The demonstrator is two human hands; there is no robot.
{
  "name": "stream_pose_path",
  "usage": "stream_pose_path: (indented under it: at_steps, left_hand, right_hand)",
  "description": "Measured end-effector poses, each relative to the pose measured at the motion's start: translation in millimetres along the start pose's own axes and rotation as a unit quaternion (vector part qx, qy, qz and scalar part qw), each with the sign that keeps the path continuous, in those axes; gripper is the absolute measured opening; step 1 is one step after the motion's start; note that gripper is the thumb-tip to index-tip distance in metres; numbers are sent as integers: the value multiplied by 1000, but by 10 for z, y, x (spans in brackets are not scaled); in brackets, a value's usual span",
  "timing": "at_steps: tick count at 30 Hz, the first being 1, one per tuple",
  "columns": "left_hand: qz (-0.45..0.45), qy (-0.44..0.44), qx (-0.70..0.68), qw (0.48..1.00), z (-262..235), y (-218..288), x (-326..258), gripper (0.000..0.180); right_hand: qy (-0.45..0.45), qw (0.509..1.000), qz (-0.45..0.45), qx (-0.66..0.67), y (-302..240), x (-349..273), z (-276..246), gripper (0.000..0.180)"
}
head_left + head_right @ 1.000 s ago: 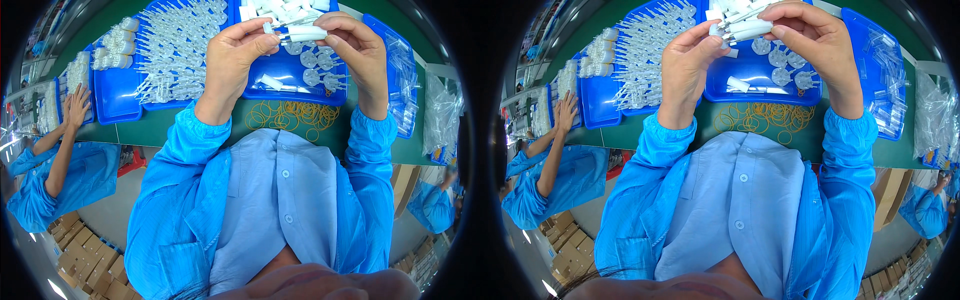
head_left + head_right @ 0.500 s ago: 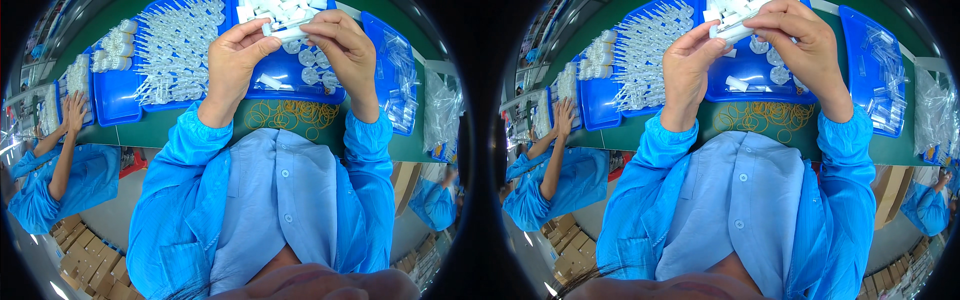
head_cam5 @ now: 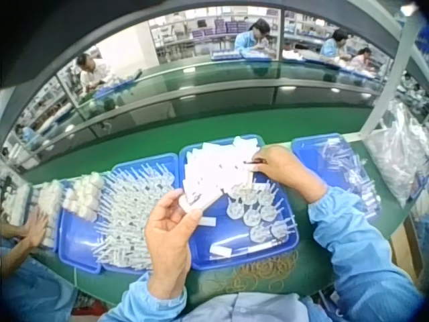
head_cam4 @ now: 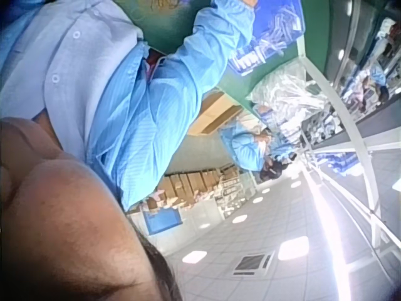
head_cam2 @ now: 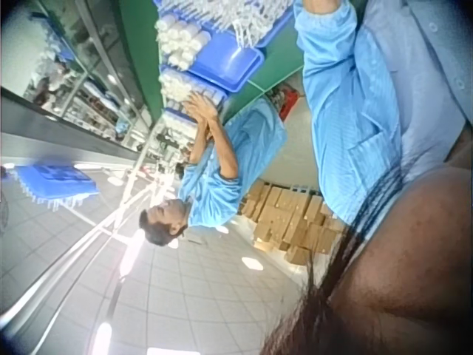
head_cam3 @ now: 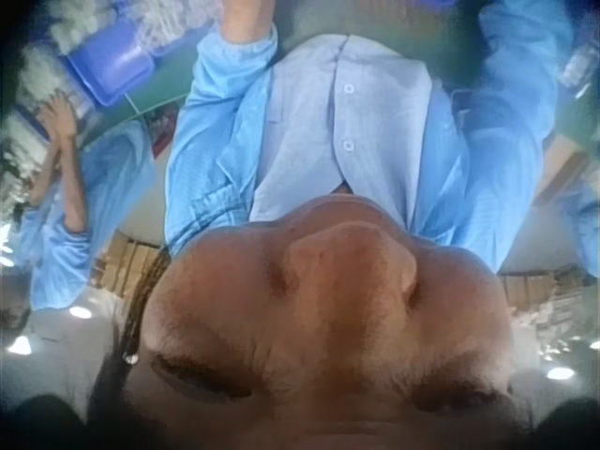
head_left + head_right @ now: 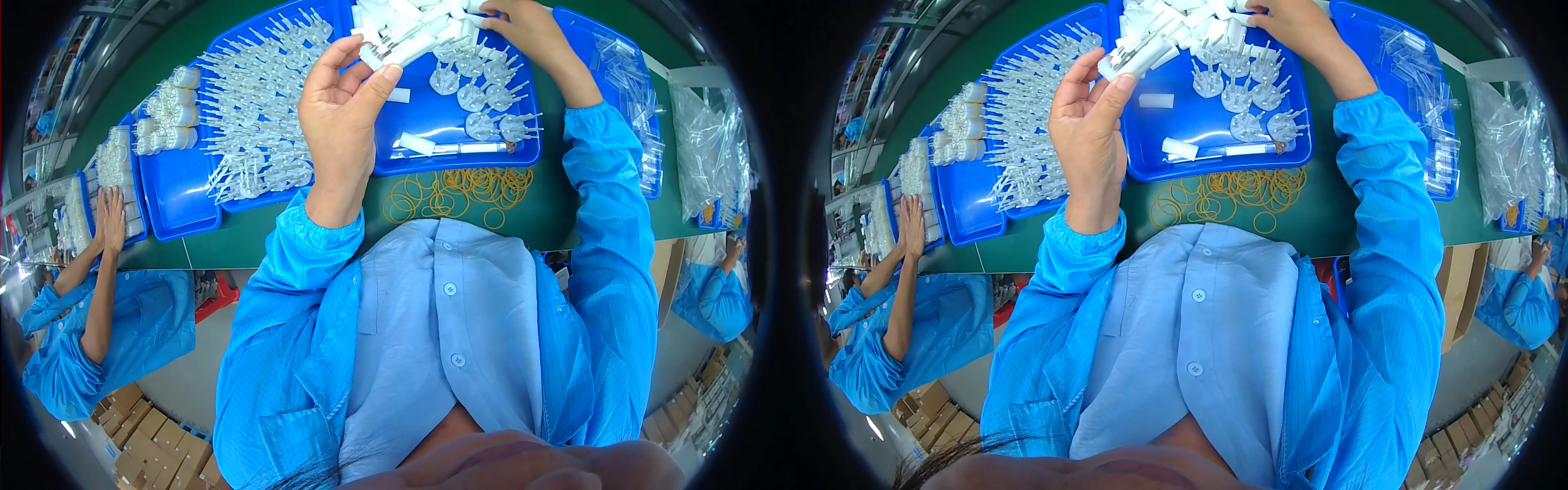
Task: The person assembles medical supplies by inserting white plastic components into clear plastic sheaths. They then secure the assembled units with yellow rubber bands and place them into blue trays. The process is repetitive, involving picking, inserting, and bundling components.
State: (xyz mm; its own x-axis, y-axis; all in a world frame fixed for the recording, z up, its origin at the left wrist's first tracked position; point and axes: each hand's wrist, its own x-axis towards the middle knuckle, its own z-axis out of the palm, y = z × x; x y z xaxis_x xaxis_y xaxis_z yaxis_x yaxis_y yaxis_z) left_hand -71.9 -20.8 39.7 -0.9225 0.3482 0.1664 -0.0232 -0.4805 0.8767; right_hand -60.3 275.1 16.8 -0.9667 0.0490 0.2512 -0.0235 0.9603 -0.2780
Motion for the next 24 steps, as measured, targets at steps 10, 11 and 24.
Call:
stream_pose_path:
  at_steps: [10, 11, 24]
  left_hand:
    - [-20, -13, 10, 1000, 0, 26, 1, 45]
    - [-20, -18, 13, 1000, 9, 42, -1, 45]
    - [133, -66, 145, 978, 34, 6, -71, 45]
  right_hand:
    - [36, 994, 101, -3, -11, -68, 19, 21]
    - [62, 984, 115, 120, -44, -123, -68, 19]
    - [143, 844, 45, 515, -881, -496, -699, 16]
